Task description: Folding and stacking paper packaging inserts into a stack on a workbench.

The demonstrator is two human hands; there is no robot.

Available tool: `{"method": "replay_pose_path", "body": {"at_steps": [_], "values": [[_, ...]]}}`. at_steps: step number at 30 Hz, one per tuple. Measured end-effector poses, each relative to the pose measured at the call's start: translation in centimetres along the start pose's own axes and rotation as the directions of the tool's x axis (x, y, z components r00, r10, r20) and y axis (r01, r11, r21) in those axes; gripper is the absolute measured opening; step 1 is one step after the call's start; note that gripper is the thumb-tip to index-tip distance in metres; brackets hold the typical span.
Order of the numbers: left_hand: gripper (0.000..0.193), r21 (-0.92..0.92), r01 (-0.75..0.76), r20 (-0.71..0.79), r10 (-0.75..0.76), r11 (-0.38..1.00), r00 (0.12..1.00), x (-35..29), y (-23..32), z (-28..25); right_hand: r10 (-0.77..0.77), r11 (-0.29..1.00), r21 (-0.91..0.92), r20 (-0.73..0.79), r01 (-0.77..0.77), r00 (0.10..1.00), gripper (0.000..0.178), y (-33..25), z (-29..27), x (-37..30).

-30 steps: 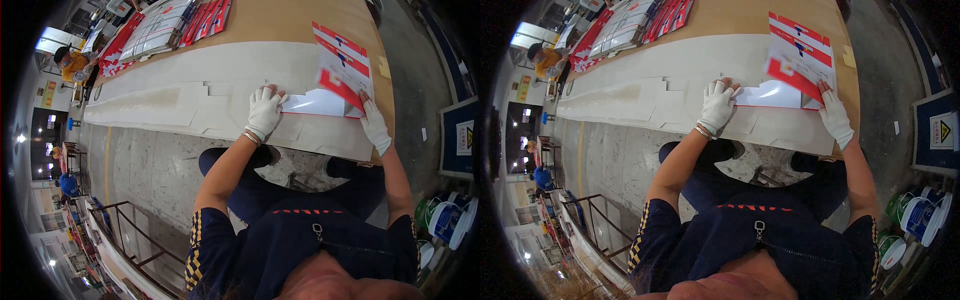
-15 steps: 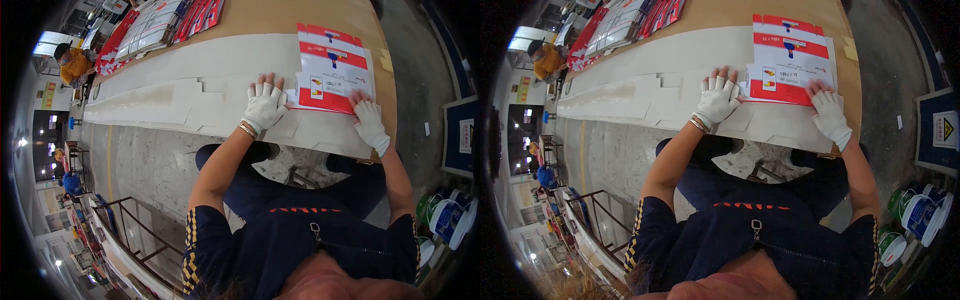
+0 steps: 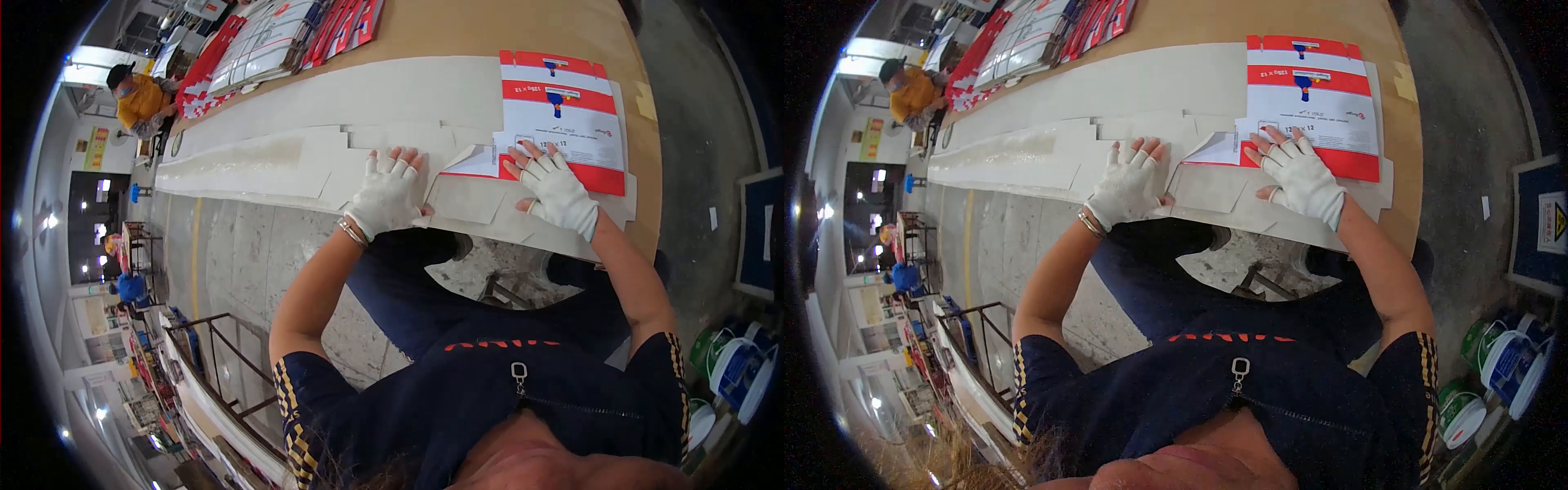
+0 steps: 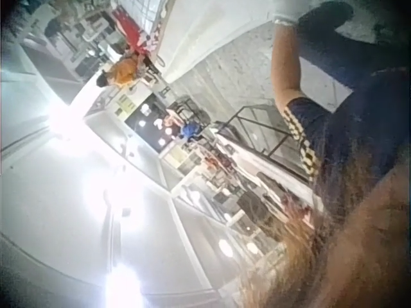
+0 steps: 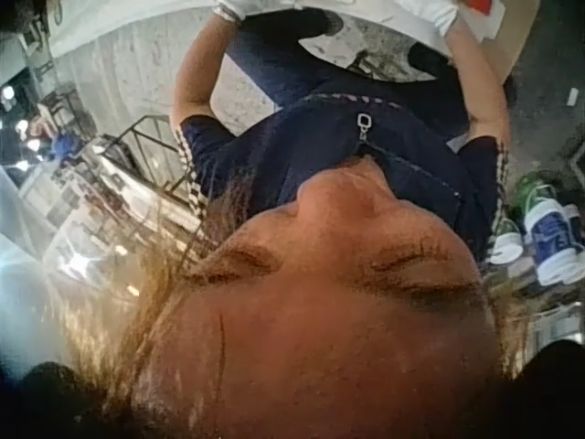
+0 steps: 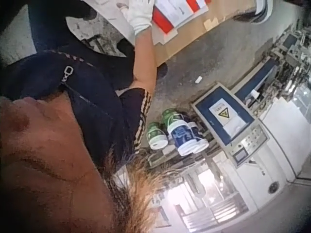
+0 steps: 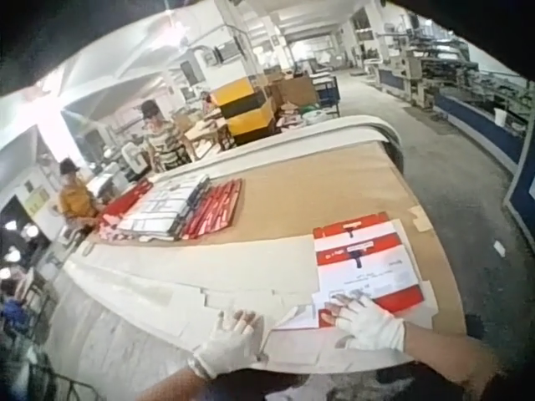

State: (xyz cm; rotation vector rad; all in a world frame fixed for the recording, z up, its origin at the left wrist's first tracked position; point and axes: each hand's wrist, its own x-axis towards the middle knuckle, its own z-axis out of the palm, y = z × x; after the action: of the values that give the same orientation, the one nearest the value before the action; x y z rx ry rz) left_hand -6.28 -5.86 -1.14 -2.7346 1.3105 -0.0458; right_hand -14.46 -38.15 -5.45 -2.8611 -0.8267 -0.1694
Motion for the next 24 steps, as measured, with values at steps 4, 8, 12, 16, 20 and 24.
{"method": "replay_pose_path", "body": {"at_steps": [4, 8, 12, 16, 20, 24], "values": [[0.07, 0.04, -0.102, -0.035, 0.103, 0.994, 0.994, -0.2, -0.2, -1.5, 0.007, 1.0, -0.002, 0.001, -0.007, 1.0, 0.072, 0.1, 0.5, 0.2], [0.056, 0.178, -0.088, 0.042, 0.081, 0.98, 0.996, 0.0, 1.1, -1.9, 0.036, 0.995, 0.085, 0.08, -0.043, 0.996, 0.075, -0.4, 0.2, 0.3], [0.055, -0.06, 0.03, -0.104, -0.037, 0.998, 0.994, -0.9, -0.2, 0.2, 0.058, 0.997, 0.052, 0.078, -0.062, 0.995, 0.074, -0.5, -0.1, -0.3], [0.072, -0.557, 0.401, -0.173, -0.574, 0.727, 0.8, 0.3, 0.8, 0.5, 0.071, 0.995, 0.059, 0.073, -0.075, 0.995, 0.074, -0.4, 0.2, -0.3], [0.073, -0.995, 0.024, -0.085, -0.922, 0.101, 0.377, 2.7, 1.9, 6.2, 0.053, 0.995, 0.082, 0.037, -0.056, 0.998, 0.072, -0.3, -0.3, 0.1], [0.052, -0.981, -0.071, 0.115, -0.83, -0.183, 0.546, 5.3, 3.3, 3.7, 0.052, 0.988, 0.14, 0.06, -0.06, 0.997, 0.068, 0.3, -0.4, 0.3]]}}
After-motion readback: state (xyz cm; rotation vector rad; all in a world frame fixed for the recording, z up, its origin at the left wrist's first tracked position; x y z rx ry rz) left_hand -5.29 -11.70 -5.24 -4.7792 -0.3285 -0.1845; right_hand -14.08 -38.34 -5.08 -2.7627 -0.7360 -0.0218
